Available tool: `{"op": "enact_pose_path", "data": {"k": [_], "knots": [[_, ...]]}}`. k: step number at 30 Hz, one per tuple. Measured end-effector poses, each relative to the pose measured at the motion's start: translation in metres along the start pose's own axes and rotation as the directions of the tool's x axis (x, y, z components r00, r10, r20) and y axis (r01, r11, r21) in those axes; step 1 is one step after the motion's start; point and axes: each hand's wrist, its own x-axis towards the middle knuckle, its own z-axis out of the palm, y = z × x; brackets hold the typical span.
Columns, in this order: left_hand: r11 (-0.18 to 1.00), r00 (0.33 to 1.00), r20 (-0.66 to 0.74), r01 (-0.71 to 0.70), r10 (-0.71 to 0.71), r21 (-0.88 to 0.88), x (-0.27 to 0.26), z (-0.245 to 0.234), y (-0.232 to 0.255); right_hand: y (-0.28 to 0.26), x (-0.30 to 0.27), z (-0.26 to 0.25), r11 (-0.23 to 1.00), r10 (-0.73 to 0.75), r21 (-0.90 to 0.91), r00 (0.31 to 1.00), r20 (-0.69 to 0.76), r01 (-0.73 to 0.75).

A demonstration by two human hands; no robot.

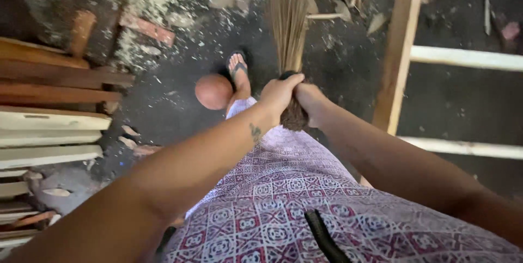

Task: Collecting wood pieces into a bucket and sweeping sawdust and debris in a workshop area using a bundle of sticks.

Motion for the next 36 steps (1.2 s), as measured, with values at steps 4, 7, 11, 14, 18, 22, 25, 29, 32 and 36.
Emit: {"op": "enact_pose_path", "data": {"k": [4, 7, 11, 14, 18, 22, 25, 29, 32, 36], "knots": [[0.979, 0.974, -0.134, -0.168, 0.184, 0.118, 0.013, -0.066, 0.037, -0.024, 0.045, 0.077, 0.997, 0.070, -0.030, 0.961, 0.268, -0.064], [0.999, 0.941, -0.337, -0.037, 0.031, -0.011, 0.040, -0.111, 0.094, -0.061, 0.090, 0.142, 0.984, 0.176, -0.087, 0.918, 0.356, -0.155], [0.921, 0.953, -0.165, 0.187, -0.254, -0.341, 0.140, -0.131, 0.143, -0.137, 0.150, 0.176, 0.919, 0.369, -0.209, 0.915, 0.165, -0.334], [0.893, 0.913, 0.110, 0.407, -0.393, -0.190, 0.210, -0.075, 0.203, -0.228, 0.177, 0.139, 0.938, 0.325, -0.116, 0.945, -0.043, -0.328], [0.916, 0.878, 0.296, 0.305, -0.376, 0.261, 0.262, 0.014, 0.272, -0.295, 0.173, 0.076, 0.989, 0.146, 0.022, 0.956, -0.255, -0.145], [0.964, 0.755, 0.600, 0.229, -0.265, 0.138, 0.258, -0.018, 0.268, -0.288, 0.143, 0.109, 0.998, 0.031, 0.066, 0.932, -0.361, -0.008], [0.988, 0.872, 0.481, -0.137, 0.089, 0.066, 0.221, -0.041, 0.249, -0.265, 0.127, 0.126, 0.995, -0.088, -0.067, 0.959, -0.269, 0.072], [0.987, 0.999, -0.018, 0.041, -0.038, 0.158, 0.187, -0.011, 0.263, -0.280, 0.123, 0.111, 0.987, 0.154, 0.049, 0.987, 0.032, -0.156], [0.934, 0.938, -0.045, 0.347, -0.344, 0.081, 0.254, 0.034, 0.276, -0.328, 0.162, 0.068, 0.966, 0.230, 0.124, 0.973, 0.001, -0.228], [0.930, 0.902, 0.233, 0.336, -0.364, 0.151, 0.307, 0.091, 0.365, -0.433, 0.152, 0.049, 0.973, 0.124, 0.220, 0.959, -0.254, -0.068]]}}
